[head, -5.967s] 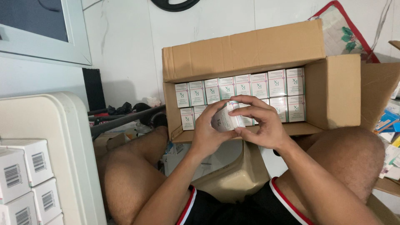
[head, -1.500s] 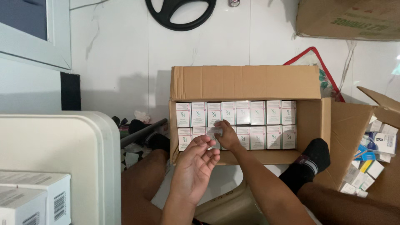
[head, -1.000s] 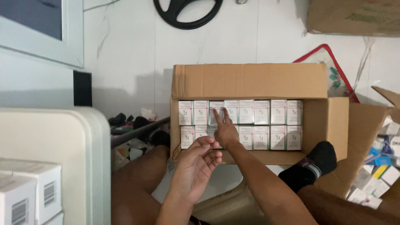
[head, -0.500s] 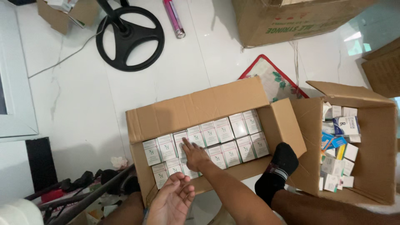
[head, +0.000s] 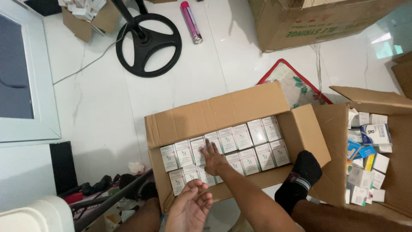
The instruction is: The person repeatedly picks small white boxes from a large cardboard carton, opens each box to reveal a syringe and needle, then closes the box and places it on a nearby table. This process is repeated for multiple boxes throughout the clip.
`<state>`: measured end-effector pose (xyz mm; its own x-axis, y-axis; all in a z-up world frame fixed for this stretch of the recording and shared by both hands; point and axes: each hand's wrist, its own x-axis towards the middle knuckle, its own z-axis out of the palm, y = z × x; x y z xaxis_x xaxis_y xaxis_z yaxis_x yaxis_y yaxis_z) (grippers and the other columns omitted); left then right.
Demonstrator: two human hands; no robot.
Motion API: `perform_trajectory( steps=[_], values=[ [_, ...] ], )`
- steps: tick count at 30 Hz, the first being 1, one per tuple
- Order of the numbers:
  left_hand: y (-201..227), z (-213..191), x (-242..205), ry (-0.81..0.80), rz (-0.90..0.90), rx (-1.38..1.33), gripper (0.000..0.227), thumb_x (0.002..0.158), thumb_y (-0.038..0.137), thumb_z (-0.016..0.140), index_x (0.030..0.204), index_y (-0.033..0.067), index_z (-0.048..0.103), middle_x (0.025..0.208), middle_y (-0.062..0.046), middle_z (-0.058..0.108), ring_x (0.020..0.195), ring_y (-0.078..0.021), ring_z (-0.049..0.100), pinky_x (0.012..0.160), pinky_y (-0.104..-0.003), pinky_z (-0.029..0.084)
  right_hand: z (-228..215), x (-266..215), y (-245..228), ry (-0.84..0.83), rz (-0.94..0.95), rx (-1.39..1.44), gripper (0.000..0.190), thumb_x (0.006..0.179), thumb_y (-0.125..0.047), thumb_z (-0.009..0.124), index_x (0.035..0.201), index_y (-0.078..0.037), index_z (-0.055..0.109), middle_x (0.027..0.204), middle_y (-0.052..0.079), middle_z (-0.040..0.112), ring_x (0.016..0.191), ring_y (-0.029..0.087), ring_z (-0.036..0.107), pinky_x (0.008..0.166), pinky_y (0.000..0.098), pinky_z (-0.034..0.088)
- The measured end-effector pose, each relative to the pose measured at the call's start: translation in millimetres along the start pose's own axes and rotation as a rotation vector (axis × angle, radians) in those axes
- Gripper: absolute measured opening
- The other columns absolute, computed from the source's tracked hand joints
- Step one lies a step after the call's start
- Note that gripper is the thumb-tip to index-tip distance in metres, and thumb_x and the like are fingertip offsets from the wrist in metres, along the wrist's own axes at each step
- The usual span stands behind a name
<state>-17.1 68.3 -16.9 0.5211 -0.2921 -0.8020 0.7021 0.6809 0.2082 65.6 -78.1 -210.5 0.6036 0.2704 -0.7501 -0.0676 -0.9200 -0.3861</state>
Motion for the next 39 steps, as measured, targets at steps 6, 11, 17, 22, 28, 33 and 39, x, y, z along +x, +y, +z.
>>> perform_trajectory(
  steps=[6, 11, 17, 22, 28, 33, 39],
  values=[
    [1.3, -2.1, -3.0, 0.023, -0.006, -0.003, 0.026, 0.089, 0.016, 0.061, 0.113, 0.0056, 0.060, 0.104, -0.010, 0.064, 0.092, -0.0217, 0.064, 0.086, -0.037, 0.055, 4.6, 2.7, 0.5, 0.148, -0.085, 0.098, 0.085, 0.085, -0.016, 0.070, 0.156, -0.020, 0.023, 0.174, 0.007, -0.001, 0.156, 0.037, 0.016, 0.120, 0.0540, 0.033],
    [11.1, 6.4, -8.7, -0.030, 0.042, -0.028, 0.025, 0.089, 0.016, 0.062, 0.112, 0.0056, 0.059, 0.104, -0.010, 0.064, 0.093, -0.0216, 0.064, 0.087, -0.037, 0.054, -21.1, 2.2, -2.1, 0.077, 0.025, 0.150, 0.101, 0.086, -0.016, 0.068, 0.167, -0.021, 0.008, 0.172, 0.009, 0.007, 0.148, 0.042, 0.026, 0.119, 0.0514, 0.036],
    [13.5, 23.1, -19.6, 0.009, 0.080, -0.018, 0.025, 0.090, 0.015, 0.061, 0.112, 0.0037, 0.060, 0.102, -0.010, 0.065, 0.092, -0.0217, 0.063, 0.086, -0.036, 0.053, -13.2, 19.2, 25.0, 0.053, -0.035, 0.027, 0.077, 0.089, -0.026, 0.073, 0.151, -0.015, 0.029, 0.170, 0.010, 0.013, 0.155, 0.036, 0.017, 0.118, 0.0512, 0.035],
    [14.5, 37.5, -24.2, -0.026, 0.109, -0.004, 0.025, 0.090, 0.015, 0.060, 0.111, 0.0025, 0.061, 0.102, -0.011, 0.065, 0.093, -0.0218, 0.063, 0.086, -0.036, 0.053, 50.2, -0.2, 35.8, 0.382, -0.150, 0.251, 0.052, 0.083, -0.019, 0.072, 0.130, -0.010, 0.052, 0.157, 0.014, 0.040, 0.146, 0.037, 0.035, 0.113, 0.0480, 0.042],
    [11.9, 35.3, -24.9, -0.018, 0.128, 0.003, 0.023, 0.091, 0.014, 0.061, 0.111, 0.0023, 0.061, 0.102, -0.010, 0.065, 0.093, -0.0212, 0.063, 0.087, -0.035, 0.052, 68.7, -22.2, 11.2, 0.412, -0.163, 0.252, 0.039, 0.087, -0.017, 0.071, 0.121, -0.008, 0.056, 0.129, 0.015, 0.060, 0.124, 0.037, 0.054, 0.109, 0.0463, 0.047],
    [19.4, 41.4, -33.4, -0.135, 0.194, 0.032, 0.020, 0.093, 0.011, 0.062, 0.111, 0.0026, 0.060, 0.105, -0.009, 0.065, 0.095, -0.0203, 0.062, 0.089, -0.034, 0.051, 2.3, -40.1, -0.6, 0.283, -0.296, 0.423, 0.060, 0.078, -0.019, 0.079, 0.133, -0.009, 0.057, 0.121, 0.018, 0.061, 0.111, 0.033, 0.065, 0.094, 0.0430, 0.054],
    [36.9, 60.8, -48.1, 0.167, 0.975, 0.924, 0.046, 0.080, 0.012, 0.082, 0.120, 0.0010, 0.061, 0.111, -0.012, 0.064, 0.103, -0.0249, 0.061, 0.092, -0.038, 0.051, -127.6, -101.4, -38.9, 0.295, -0.452, 0.234, 0.052, 0.078, -0.034, 0.085, 0.115, -0.004, 0.066, 0.103, 0.018, 0.072, 0.096, 0.033, 0.071, 0.083, 0.0431, 0.056]
  ],
)
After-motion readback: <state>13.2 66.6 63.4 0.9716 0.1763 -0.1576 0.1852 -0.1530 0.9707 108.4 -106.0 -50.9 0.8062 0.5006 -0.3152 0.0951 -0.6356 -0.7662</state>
